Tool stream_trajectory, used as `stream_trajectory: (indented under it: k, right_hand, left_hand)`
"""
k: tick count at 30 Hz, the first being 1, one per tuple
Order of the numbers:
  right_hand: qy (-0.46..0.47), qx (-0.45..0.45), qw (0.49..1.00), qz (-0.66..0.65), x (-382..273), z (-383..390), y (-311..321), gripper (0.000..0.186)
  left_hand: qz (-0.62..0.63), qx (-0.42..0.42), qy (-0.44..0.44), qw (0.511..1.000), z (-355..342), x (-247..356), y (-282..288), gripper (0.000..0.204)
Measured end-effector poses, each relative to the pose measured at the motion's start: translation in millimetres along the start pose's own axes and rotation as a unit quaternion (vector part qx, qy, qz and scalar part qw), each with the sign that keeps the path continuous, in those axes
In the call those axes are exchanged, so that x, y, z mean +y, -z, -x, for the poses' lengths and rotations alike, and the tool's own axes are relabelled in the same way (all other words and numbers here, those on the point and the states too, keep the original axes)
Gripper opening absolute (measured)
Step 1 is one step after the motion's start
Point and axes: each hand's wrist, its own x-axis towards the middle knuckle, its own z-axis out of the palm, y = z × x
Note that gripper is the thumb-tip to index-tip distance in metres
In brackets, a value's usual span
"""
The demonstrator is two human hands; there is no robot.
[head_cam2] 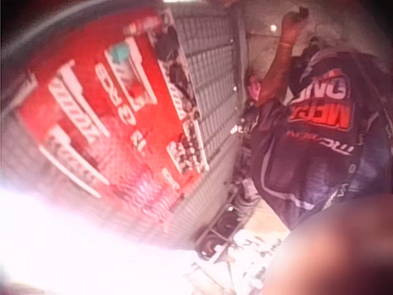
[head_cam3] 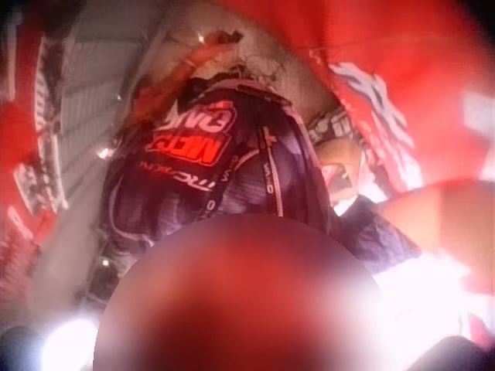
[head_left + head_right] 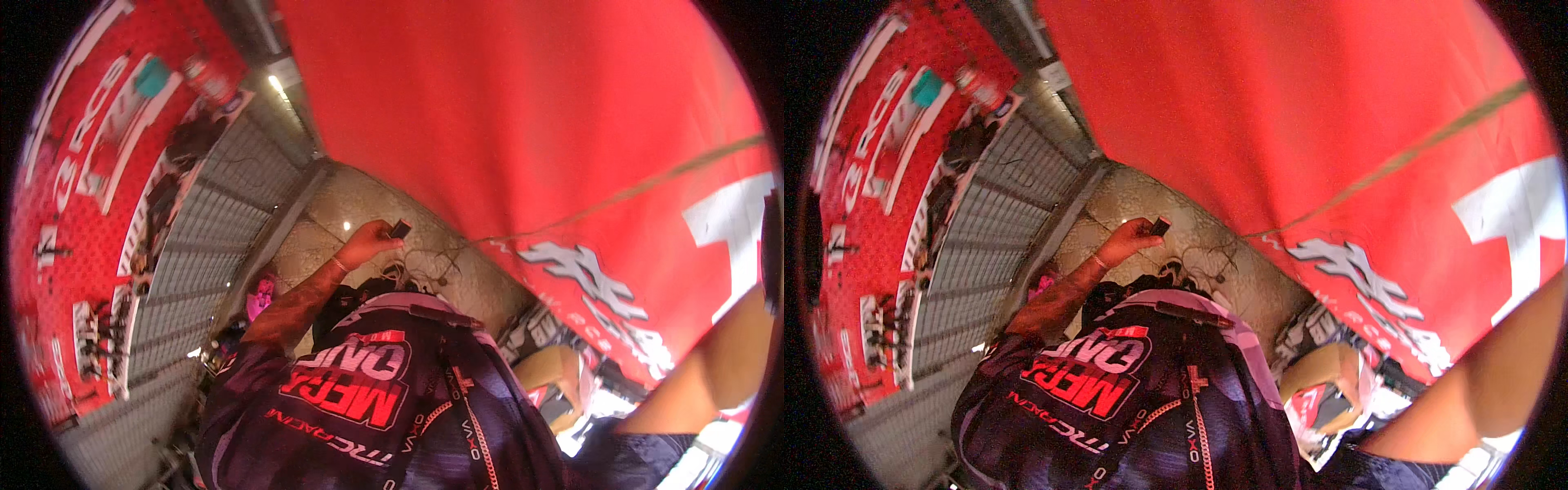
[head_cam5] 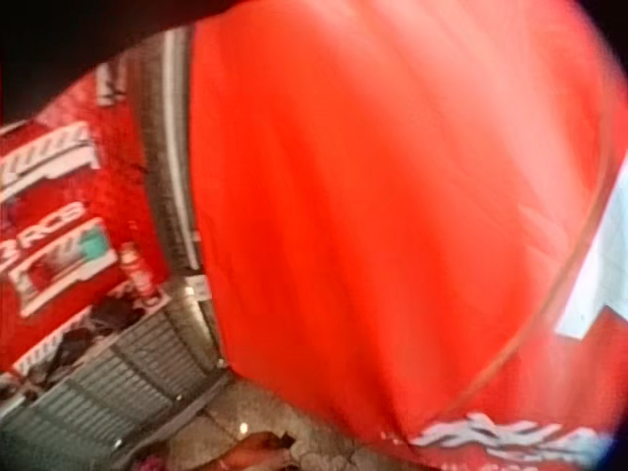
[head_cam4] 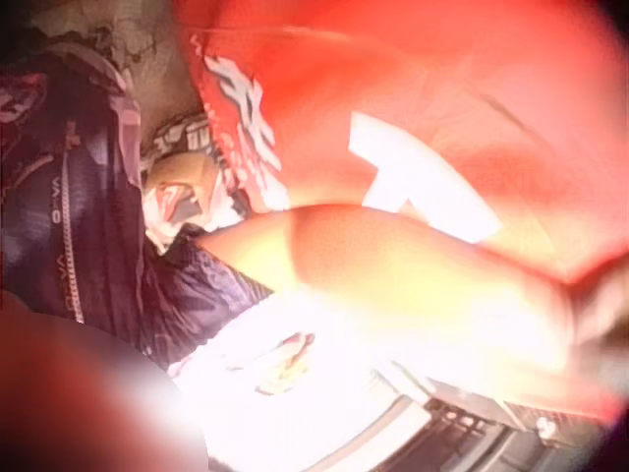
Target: The person walks through a motorcycle parts shop, picks up a cable, plugs it into a phone, and then moves to a motorcycle. They use a screwdriver to remove a bolt from the motorcycle's handlebar area.
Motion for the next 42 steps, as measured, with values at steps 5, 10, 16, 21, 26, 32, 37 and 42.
stream_trajectory:
  k: [5, 10, 16, 21, 26, 32, 37, 42]
  right_hand:
    - [0.037, -0.074, 0.992, -0.097, 4, -57, -38, 0.042]
    - [-0.003, -0.141, 0.978, -0.155, 90, -87, -146, 0.046]
    - [-0.117, -0.160, 0.961, -0.191, 212, -114, -301, 0.041]
    - [-0.176, -0.139, 0.965, -0.139, 283, -168, -434, 0.045]
    - [-0.226, -0.135, 0.963, -0.052, 323, -249, -554, 0.053]
    - [-0.141, -0.021, 0.990, 0.007, 378, -306, -650, 0.057]
    - [-0.169, 0.082, 0.981, 0.057, 396, -327, -693, 0.055]
    - [-0.219, 0.044, 0.975, 0.001, 396, -320, -698, 0.057]
  left_hand:
    - [-0.005, 0.072, 0.030, 0.997, 30, -2, 5, 0.043]
    - [-0.019, 0.115, 0.038, 0.992, 55, -4, 17, 0.046]
    - [0.056, 0.113, 0.039, 0.991, 64, -19, 54, 0.042]
    - [0.048, 0.131, 0.084, 0.987, 61, -33, 109, 0.046]
    - [0.052, 0.197, 0.078, 0.976, 59, -48, 161, 0.034]
    - [0.143, 0.239, 0.114, 0.954, 82, -84, 200, 0.033]
    - [0.145, 0.249, 0.174, 0.942, 100, -106, 210, 0.029]
    - [0.207, 0.245, 0.141, 0.937, 104, -110, 213, 0.028]
